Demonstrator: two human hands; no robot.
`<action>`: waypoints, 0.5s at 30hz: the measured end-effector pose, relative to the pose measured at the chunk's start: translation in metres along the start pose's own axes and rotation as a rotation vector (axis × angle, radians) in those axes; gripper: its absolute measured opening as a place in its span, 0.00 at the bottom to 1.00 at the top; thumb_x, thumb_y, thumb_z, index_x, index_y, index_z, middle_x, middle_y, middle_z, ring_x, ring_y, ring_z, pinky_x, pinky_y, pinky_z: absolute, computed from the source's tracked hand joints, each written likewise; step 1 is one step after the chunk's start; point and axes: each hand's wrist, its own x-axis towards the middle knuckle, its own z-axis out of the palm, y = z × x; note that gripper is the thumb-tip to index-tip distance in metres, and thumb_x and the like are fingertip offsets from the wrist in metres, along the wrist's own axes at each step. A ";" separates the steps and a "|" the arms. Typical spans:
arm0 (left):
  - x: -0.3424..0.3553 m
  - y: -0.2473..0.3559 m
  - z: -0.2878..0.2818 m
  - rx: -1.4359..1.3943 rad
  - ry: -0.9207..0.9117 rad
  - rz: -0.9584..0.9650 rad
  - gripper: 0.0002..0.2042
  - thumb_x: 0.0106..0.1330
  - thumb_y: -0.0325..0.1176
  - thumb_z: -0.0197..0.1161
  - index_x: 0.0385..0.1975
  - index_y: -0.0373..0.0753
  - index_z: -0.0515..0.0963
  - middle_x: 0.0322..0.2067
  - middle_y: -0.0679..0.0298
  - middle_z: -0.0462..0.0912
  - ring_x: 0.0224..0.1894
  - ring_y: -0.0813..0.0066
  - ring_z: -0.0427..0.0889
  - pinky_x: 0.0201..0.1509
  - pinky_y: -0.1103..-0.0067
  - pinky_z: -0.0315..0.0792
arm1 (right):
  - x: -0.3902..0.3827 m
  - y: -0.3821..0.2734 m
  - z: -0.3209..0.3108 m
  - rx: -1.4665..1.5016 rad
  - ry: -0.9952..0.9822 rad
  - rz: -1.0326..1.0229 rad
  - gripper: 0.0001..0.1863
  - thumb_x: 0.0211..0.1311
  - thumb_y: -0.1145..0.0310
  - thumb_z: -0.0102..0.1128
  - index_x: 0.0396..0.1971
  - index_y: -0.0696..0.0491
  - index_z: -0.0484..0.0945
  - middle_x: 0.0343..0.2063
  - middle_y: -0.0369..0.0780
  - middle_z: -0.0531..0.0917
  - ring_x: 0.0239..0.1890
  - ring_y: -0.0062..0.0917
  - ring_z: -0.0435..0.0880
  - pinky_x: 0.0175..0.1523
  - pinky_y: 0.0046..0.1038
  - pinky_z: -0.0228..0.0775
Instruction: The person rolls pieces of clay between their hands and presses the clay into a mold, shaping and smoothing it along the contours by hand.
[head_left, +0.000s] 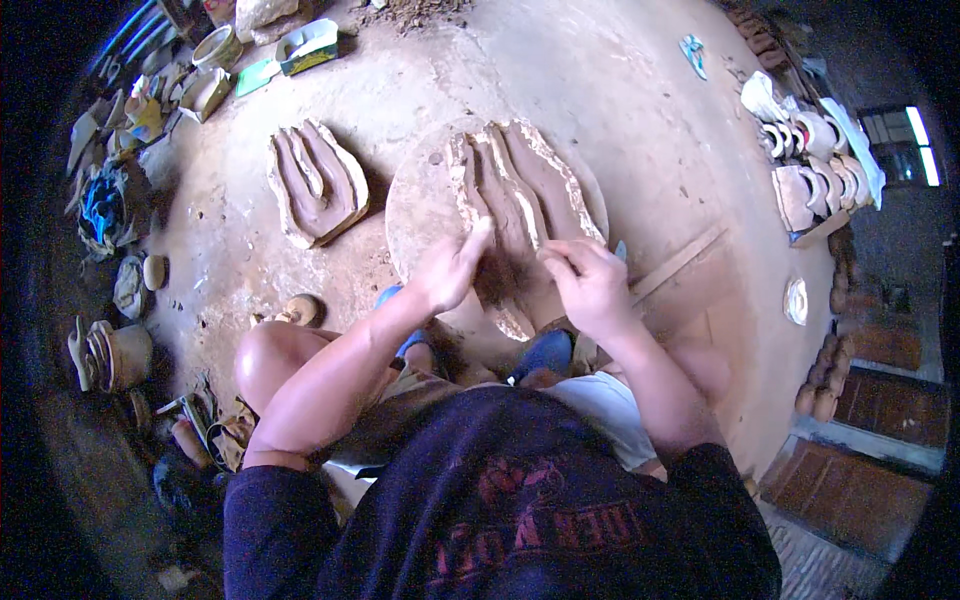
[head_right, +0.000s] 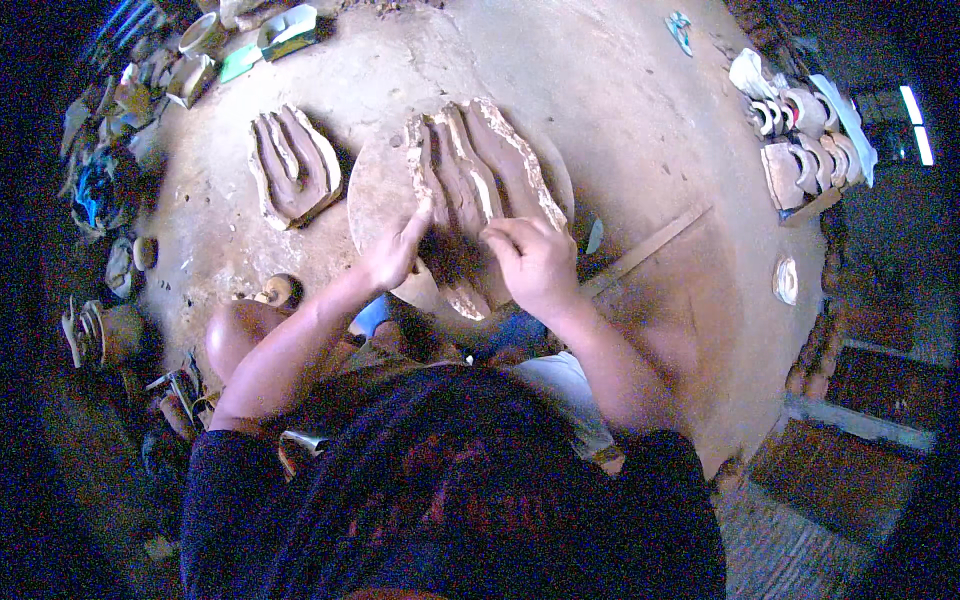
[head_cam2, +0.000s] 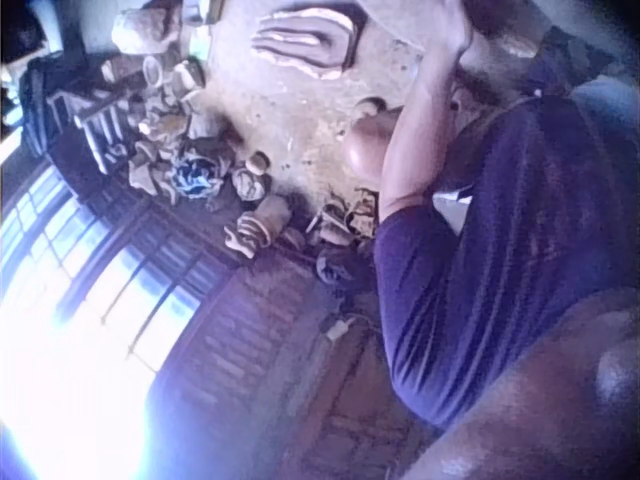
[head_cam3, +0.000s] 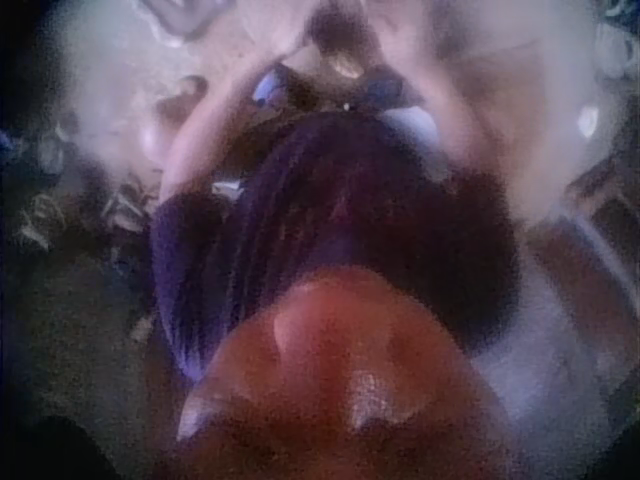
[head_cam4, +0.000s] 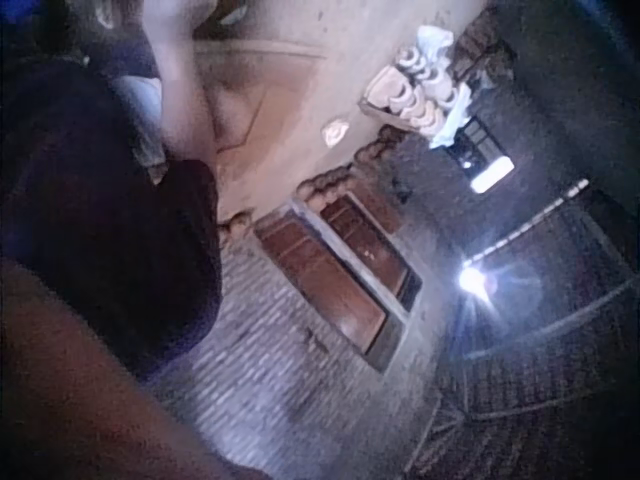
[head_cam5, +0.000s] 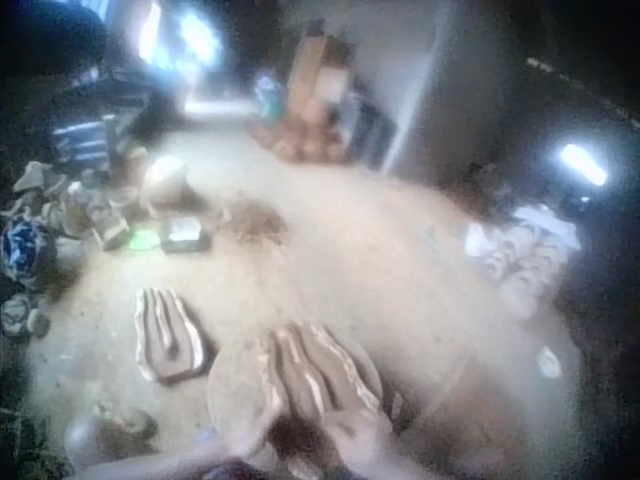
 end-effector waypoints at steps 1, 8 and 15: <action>0.001 -0.013 -0.001 0.016 0.086 -0.105 0.30 0.79 0.56 0.50 0.57 0.31 0.76 0.51 0.36 0.82 0.55 0.35 0.79 0.63 0.56 0.71 | -0.001 0.001 0.002 0.008 -0.003 -0.004 0.10 0.64 0.70 0.70 0.43 0.57 0.87 0.34 0.45 0.88 0.35 0.34 0.89 0.43 0.32 0.81; 0.004 -0.064 0.050 0.352 0.272 -0.032 0.28 0.80 0.52 0.49 0.53 0.24 0.71 0.44 0.28 0.81 0.52 0.30 0.80 0.58 0.50 0.73 | -0.022 0.028 0.037 0.508 -0.154 0.583 0.11 0.66 0.67 0.69 0.41 0.59 0.87 0.35 0.43 0.90 0.36 0.24 0.89 0.44 0.27 0.79; 0.032 -0.086 0.050 0.237 0.360 0.048 0.26 0.80 0.50 0.50 0.52 0.26 0.75 0.43 0.32 0.83 0.50 0.32 0.82 0.55 0.53 0.75 | 0.020 0.022 0.065 -0.027 -0.102 0.211 0.16 0.65 0.63 0.68 0.39 0.64 0.86 0.36 0.53 0.88 0.40 0.44 0.89 0.49 0.36 0.79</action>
